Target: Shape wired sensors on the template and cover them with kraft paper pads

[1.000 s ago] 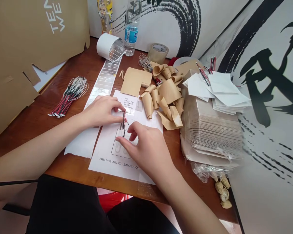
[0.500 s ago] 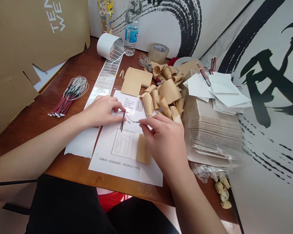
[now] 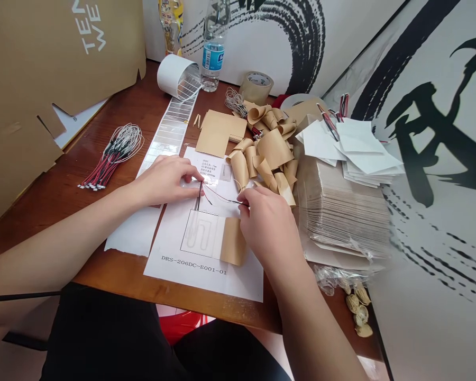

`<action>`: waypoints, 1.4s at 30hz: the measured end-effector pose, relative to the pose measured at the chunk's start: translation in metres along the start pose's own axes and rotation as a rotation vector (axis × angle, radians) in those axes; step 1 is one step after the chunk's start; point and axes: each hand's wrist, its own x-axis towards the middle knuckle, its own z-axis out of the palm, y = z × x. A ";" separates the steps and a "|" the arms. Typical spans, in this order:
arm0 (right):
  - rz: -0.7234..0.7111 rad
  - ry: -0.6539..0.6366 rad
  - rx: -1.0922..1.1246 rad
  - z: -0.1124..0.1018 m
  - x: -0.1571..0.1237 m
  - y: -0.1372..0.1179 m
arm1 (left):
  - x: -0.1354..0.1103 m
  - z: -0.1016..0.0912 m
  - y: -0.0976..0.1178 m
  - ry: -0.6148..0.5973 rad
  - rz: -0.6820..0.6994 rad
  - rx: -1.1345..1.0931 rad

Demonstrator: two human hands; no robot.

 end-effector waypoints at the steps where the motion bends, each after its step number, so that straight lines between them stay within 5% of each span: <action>1: 0.009 0.005 0.004 -0.001 0.000 0.000 | 0.000 0.000 0.000 0.000 -0.002 0.001; 28: -0.151 0.025 0.165 -0.016 0.010 -0.007 | 0.001 0.001 -0.002 0.001 0.001 -0.010; 38: -0.082 -0.205 0.321 -0.032 0.009 -0.019 | 0.000 0.001 -0.001 0.003 -0.001 -0.006; 42: -0.005 -0.397 0.280 -0.031 0.006 -0.039 | 0.001 0.002 -0.002 0.014 0.010 0.000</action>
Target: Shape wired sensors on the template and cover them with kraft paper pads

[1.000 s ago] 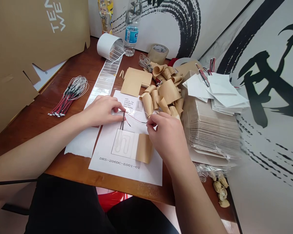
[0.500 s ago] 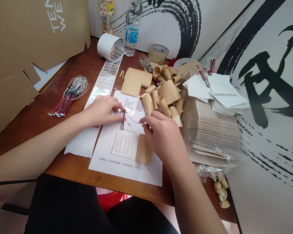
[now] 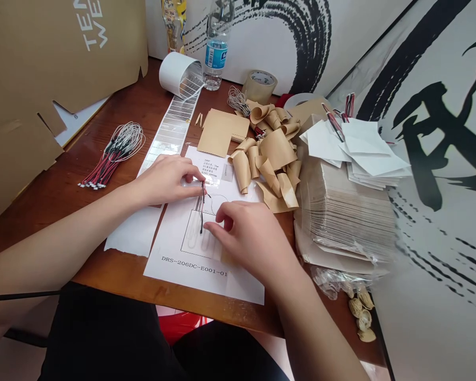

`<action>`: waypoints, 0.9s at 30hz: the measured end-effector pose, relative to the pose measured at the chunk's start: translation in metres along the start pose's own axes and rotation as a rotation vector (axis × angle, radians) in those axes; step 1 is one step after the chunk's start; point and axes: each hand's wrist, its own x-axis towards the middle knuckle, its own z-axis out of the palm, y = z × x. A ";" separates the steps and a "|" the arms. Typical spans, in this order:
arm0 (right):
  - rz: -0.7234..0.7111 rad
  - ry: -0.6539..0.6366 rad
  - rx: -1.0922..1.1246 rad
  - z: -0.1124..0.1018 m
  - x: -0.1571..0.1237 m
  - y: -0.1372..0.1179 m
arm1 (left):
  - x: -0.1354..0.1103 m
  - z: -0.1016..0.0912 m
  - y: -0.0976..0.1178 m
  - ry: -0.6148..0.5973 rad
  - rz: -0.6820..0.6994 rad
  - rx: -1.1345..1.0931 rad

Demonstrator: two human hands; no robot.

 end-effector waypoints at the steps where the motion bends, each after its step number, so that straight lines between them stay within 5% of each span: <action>1: 0.048 -0.058 -0.013 0.003 0.000 -0.005 | 0.000 0.000 0.000 0.002 0.001 -0.001; 6: 0.180 -0.238 -0.124 0.013 0.000 -0.020 | 0.001 0.001 0.000 -0.002 -0.008 -0.007; 27: 0.224 -0.254 -0.239 0.025 0.001 -0.029 | 0.001 -0.001 0.002 -0.004 -0.018 0.006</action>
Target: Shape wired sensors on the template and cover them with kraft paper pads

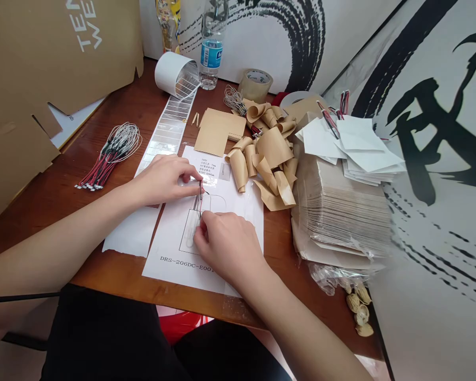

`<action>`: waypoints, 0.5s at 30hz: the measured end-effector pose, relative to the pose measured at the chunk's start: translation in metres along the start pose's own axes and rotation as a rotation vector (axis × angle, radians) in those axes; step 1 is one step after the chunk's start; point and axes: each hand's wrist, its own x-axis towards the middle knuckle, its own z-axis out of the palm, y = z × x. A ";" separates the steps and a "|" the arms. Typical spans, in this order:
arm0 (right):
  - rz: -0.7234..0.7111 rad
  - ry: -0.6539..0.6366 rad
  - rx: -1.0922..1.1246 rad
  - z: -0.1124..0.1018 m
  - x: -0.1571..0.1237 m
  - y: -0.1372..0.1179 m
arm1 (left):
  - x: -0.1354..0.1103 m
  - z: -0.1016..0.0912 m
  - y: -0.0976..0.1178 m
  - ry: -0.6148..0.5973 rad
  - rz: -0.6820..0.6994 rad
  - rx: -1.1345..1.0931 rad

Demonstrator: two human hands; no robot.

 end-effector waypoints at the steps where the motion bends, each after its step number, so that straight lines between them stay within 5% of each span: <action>1: 0.005 -0.005 0.003 0.000 0.000 0.000 | 0.000 0.000 0.000 0.000 0.002 -0.001; 15: 0.126 0.035 -0.014 0.008 -0.001 -0.008 | 0.001 0.002 -0.002 0.005 0.004 -0.011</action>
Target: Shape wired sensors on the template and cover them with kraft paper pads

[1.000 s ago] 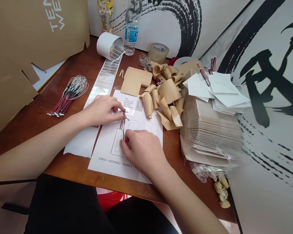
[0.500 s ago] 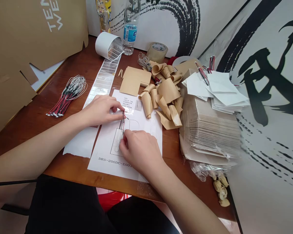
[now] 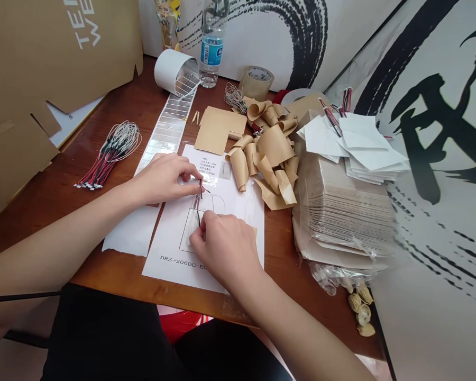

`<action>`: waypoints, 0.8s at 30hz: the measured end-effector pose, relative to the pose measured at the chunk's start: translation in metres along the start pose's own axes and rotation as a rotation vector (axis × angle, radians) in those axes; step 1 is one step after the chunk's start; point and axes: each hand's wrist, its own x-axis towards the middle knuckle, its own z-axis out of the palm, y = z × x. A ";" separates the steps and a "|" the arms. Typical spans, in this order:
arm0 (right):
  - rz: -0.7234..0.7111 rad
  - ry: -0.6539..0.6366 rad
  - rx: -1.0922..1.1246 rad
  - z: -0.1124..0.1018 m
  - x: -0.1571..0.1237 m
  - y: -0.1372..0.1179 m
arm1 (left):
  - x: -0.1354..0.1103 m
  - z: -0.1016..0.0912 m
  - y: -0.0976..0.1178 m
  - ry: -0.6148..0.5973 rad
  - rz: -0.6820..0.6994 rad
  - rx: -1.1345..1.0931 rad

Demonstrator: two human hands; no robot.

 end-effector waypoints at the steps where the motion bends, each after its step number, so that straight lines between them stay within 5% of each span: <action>1: 0.006 0.019 -0.003 0.001 0.000 0.000 | 0.000 0.000 0.000 0.000 0.000 0.001; 8: 0.025 0.203 -0.009 -0.002 -0.004 0.008 | 0.000 -0.001 0.002 -0.004 -0.004 -0.008; 14: -0.070 0.322 0.226 -0.002 -0.003 0.016 | 0.000 -0.002 0.002 -0.005 -0.011 -0.011; 24: -0.080 0.418 0.305 -0.019 0.000 0.029 | -0.001 -0.001 0.002 0.001 -0.005 -0.011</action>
